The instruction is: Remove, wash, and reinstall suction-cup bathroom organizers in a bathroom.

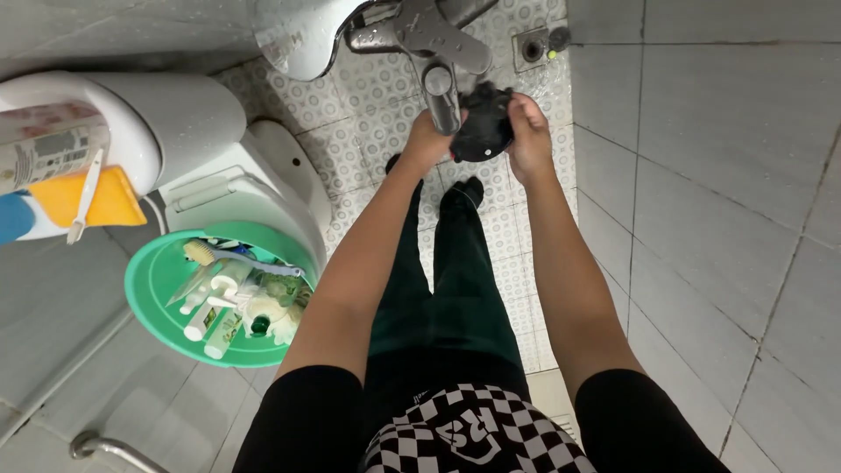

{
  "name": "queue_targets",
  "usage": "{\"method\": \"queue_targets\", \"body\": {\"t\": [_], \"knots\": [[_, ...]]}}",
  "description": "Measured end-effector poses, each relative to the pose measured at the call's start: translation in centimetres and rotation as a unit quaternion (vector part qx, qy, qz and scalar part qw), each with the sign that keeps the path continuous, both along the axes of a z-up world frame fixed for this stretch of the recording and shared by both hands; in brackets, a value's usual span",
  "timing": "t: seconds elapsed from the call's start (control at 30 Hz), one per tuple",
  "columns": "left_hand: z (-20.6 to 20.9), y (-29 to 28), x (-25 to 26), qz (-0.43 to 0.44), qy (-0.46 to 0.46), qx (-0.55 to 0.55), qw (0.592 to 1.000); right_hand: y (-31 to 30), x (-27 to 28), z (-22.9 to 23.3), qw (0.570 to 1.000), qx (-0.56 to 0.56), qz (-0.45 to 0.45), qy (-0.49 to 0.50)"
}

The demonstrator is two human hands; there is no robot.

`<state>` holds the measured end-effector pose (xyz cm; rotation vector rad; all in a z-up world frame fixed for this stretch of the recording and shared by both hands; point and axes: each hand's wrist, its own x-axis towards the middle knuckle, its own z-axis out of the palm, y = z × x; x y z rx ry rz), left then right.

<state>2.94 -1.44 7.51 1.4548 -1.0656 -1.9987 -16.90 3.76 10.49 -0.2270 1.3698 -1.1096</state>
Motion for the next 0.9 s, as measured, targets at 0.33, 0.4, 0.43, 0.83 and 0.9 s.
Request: {"method": "queue_targets", "body": {"t": [0.33, 0.4, 0.43, 0.83, 0.9], "knots": [[1.5, -1.1, 1.2, -0.007, -0.118, -0.210, 0.971, -1.8, 3.1, -2.7, 0.994, 0.004, -0.105, -0.019], [5.4, -0.3, 3.7, 0.046, -0.160, -0.015, 0.986, -2.4, 4.4, -4.7, 0.996, -0.034, 0.007, 0.079], [4.9, 0.8, 5.1, 0.047, -0.162, -0.015, 0.985, -3.0, 5.2, -4.9, 0.996, -0.034, 0.008, 0.077], [3.5, 2.8, 9.7, 0.071, -0.124, -0.023, 0.989, -5.2, 9.1, -3.2, 0.908, -0.082, 0.282, 0.299], [2.7, 1.8, 8.0, -0.003, -0.144, -0.127, 0.981, -4.8, 7.7, -0.6, 0.871, -0.148, 0.246, 0.398]]}}
